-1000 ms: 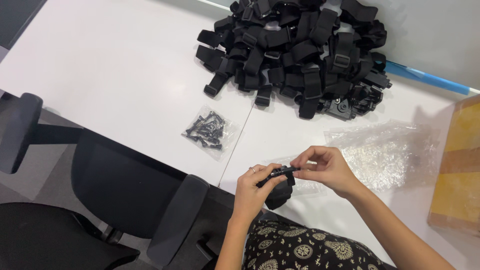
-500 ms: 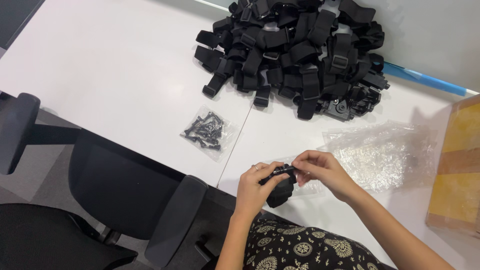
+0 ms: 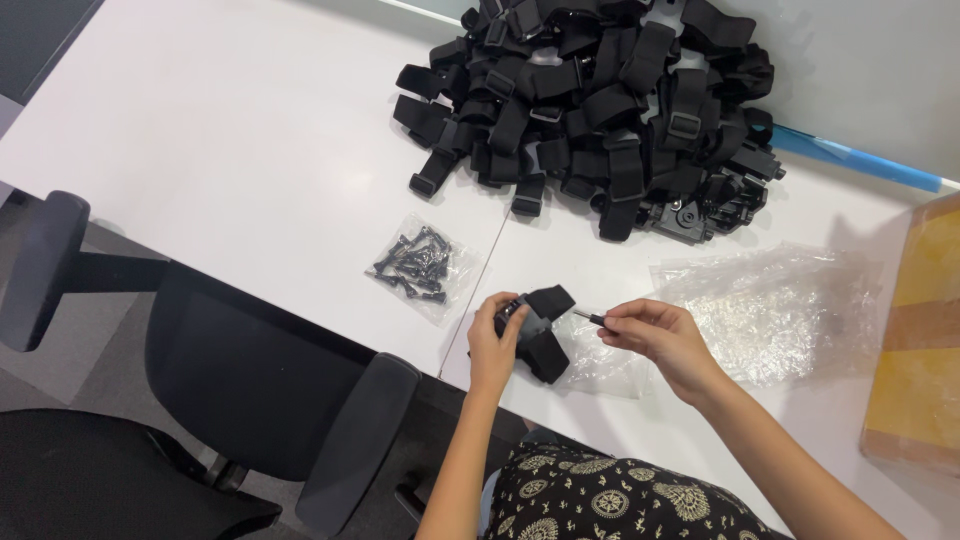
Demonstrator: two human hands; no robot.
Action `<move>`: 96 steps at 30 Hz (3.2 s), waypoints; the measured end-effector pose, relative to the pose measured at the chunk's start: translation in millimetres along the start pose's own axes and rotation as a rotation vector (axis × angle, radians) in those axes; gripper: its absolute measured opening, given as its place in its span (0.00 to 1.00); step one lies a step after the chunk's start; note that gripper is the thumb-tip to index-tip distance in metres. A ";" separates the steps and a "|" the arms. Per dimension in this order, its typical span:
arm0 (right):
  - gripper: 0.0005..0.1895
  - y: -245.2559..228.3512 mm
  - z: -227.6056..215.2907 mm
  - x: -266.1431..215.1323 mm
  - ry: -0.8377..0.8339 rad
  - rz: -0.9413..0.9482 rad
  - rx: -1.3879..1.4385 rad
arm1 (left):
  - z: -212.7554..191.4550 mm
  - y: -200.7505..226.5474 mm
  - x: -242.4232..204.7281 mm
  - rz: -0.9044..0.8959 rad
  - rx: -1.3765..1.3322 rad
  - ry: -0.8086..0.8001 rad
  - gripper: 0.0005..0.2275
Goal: The person takes black plastic buckle components and nylon straps from plastic bags and a cardboard box, fitting the straps through the buckles and securing them with a small screw.
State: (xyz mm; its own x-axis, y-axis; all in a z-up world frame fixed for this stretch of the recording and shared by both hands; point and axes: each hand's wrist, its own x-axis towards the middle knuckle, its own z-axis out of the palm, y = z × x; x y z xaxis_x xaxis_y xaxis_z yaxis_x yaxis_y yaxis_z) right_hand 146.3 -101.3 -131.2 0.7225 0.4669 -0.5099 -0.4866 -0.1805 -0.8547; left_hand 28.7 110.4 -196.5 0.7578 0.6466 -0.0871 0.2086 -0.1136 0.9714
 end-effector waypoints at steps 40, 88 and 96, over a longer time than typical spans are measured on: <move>0.10 53.8 172.8 167.8 -0.024 0.068 -0.104 | -64.3 -20.8 77.9 0.275 0.526 0.356 0.05; 0.41 47.4 39.3 41.1 -0.289 0.173 -0.364 | -44.9 63.0 -3.9 -0.151 -0.311 -0.359 0.21; 0.38 17.8 43.6 16.9 -0.223 0.273 0.137 | -32.8 107.1 -6.7 -0.009 -0.256 -0.477 0.22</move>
State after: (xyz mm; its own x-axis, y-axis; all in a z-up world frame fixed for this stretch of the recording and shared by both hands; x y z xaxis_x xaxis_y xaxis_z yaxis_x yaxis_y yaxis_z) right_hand 128.5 -58.8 -150.8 0.4397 0.5973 -0.6707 -0.7184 -0.2143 -0.6618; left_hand 25.7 118.6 -84.6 0.9657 0.2256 -0.1287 0.1044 0.1167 0.9877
